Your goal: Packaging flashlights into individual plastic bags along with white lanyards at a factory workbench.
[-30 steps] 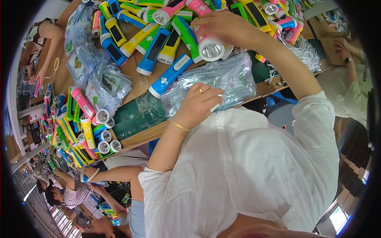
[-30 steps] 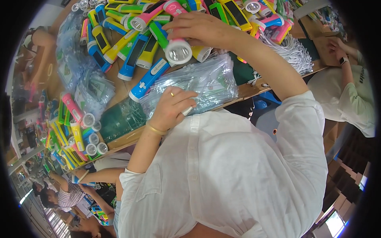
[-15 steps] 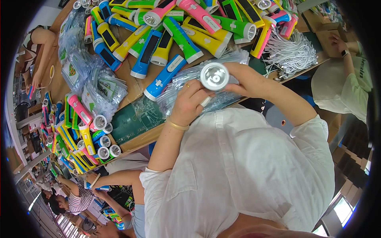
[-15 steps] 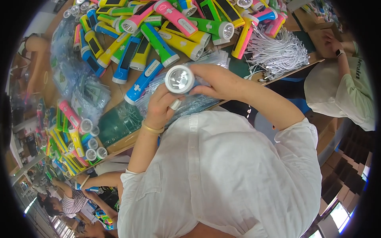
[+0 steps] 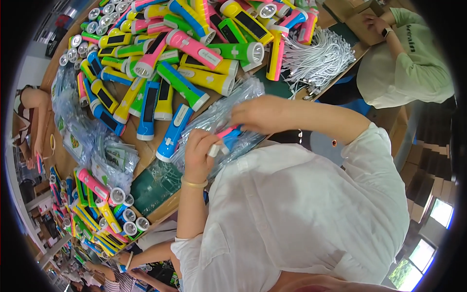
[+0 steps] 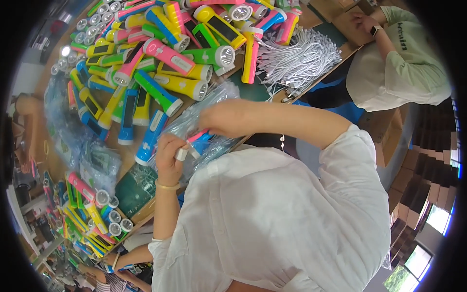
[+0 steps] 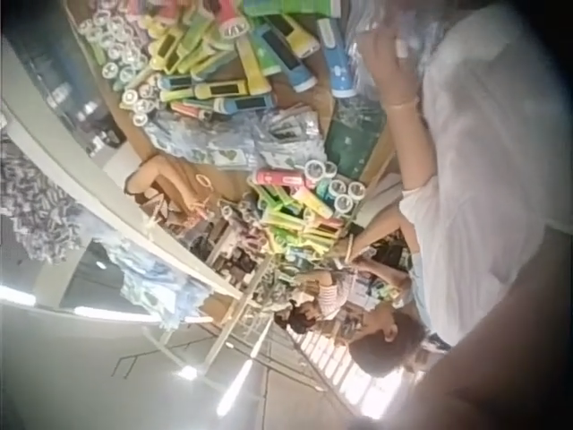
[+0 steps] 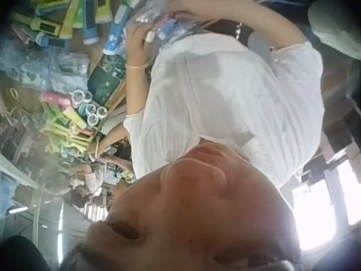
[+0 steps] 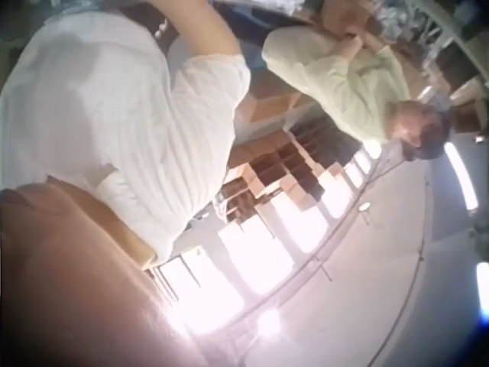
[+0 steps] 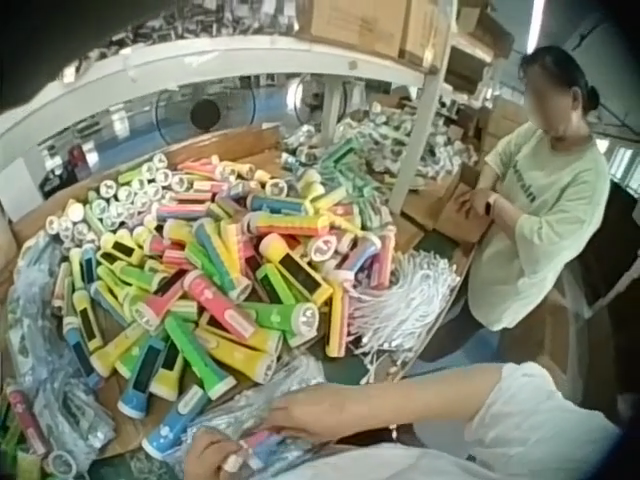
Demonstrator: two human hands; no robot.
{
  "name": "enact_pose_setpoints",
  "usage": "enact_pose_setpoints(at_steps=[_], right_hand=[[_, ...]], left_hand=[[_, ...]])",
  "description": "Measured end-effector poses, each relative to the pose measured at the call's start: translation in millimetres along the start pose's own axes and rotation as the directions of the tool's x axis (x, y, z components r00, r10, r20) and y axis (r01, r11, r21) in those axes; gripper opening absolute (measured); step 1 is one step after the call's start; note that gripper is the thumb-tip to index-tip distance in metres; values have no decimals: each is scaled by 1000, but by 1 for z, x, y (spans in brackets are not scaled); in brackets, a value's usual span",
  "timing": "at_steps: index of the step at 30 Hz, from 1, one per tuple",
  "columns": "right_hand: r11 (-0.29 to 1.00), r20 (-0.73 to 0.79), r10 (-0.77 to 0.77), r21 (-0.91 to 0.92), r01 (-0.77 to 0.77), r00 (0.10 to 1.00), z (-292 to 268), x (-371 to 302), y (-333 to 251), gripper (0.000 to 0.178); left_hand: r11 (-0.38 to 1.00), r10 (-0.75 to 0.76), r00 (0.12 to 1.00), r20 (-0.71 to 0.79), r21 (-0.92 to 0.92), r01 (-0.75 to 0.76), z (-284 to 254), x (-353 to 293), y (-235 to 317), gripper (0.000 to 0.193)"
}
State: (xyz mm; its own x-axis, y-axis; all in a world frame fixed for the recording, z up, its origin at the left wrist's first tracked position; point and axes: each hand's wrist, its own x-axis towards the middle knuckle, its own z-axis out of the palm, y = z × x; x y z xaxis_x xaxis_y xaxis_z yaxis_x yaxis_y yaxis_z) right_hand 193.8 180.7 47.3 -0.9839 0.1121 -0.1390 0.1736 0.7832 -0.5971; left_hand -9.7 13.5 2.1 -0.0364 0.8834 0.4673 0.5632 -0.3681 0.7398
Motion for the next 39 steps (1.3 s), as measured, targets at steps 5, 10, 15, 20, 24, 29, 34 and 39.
enact_pose_setpoints(at_steps=[5, 10, 15, 20, 24, 29, 34, 39], right_hand=[[638, -627, 451, -271, -721, 635, -68, -77, 89, 17], [608, -477, 563, -315, -729, 675, -99, -153, 166, 19], [769, -531, 386, -267, -581, 754, -108, -159, 175, 18], [869, -777, 485, 482, -116, 402, -148, -173, 154, 21], [757, -826, 369, 533, 378, 426, -169, -164, 121, 13], [473, -682, 225, 701, 533, 696, -129, -97, 50, 19], [299, -356, 282, 915, 271, 891, -55, -50, 36, 20], [679, -132, 278, 728, -98, 952, -23, -31, 38, 17]], left_hand=[[998, -57, 996, -63, 35, 59, 0, -8, -1, 17], [998, -36, 999, -37, 53, 38, 4, -4, -1, 18], [995, -57, 998, -37, 82, 60, 0, -9, -2, 20], [997, -23, 1000, -8, 76, 23, -4, -4, 4, 20], [995, -47, 999, -17, 88, 48, -3, -6, 2, 20], [996, -45, 998, -33, 75, 47, 0, -5, 1, 20], [996, -50, 998, -44, 70, 53, -2, -9, 1, 20], [997, -48, 997, -53, 66, 51, -3, -9, 3, 20]])
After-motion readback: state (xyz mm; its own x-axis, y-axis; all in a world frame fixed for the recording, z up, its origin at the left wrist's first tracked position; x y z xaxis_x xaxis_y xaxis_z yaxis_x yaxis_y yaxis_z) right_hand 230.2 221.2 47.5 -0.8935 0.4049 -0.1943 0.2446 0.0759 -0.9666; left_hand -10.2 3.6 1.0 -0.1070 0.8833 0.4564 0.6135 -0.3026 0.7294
